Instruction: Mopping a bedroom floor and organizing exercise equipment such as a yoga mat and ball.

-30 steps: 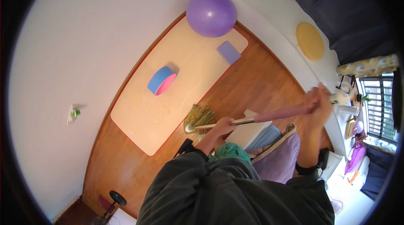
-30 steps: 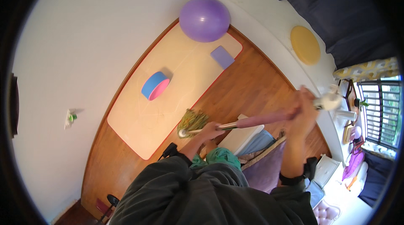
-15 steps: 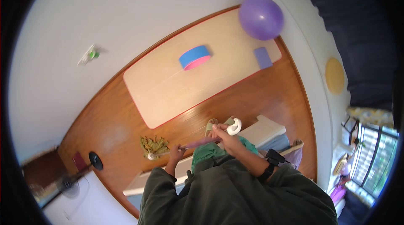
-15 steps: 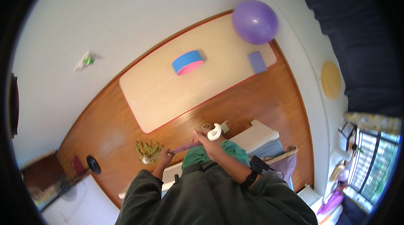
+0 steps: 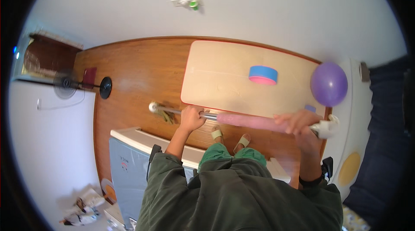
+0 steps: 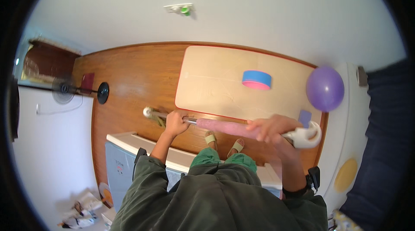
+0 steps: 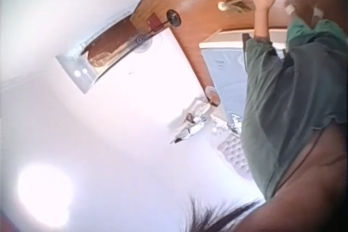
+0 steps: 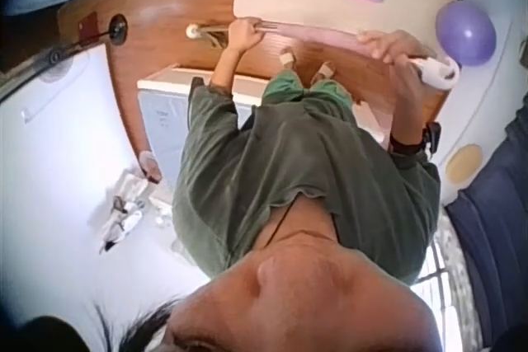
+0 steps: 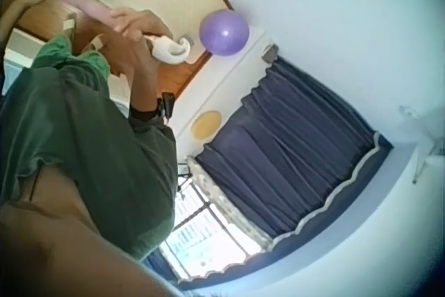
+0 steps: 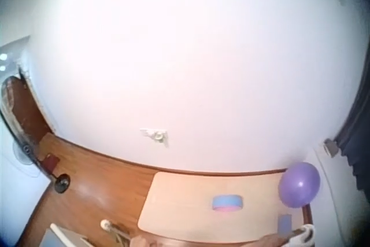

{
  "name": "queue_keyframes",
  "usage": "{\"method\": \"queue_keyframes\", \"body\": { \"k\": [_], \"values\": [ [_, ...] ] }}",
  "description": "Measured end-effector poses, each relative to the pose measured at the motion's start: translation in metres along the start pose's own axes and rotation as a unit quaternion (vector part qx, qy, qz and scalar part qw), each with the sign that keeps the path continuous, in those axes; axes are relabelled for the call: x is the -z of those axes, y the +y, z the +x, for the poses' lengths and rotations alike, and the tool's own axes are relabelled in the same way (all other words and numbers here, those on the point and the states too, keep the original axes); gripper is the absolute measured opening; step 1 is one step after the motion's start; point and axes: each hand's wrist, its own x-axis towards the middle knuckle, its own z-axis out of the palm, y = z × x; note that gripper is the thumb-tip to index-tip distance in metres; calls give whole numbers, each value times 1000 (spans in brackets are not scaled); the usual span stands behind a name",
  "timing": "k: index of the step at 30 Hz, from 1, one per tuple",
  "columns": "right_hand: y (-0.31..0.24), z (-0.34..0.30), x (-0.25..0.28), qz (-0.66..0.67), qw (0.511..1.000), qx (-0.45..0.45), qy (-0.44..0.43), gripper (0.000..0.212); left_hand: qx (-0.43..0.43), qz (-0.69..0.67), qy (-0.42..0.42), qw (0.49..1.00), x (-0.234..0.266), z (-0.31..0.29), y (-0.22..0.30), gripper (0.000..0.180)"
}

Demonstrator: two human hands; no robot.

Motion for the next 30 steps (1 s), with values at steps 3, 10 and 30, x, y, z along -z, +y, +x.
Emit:
{"method": "queue_keyframes", "body": {
  "k": [3,10,30],
  "values": [
    [-19,19,-39,-6,997,20,-71,32,6,0,78,997,34,-1,-3,29],
    [29,74,-218,-179,895,80,-400,30,102,-99,226,964,80,-46,-117,30],
    [357,62,-330,-521,628,-200,-542,40,447,-577,656,193,41,-489,-538,41]
  ]
}}
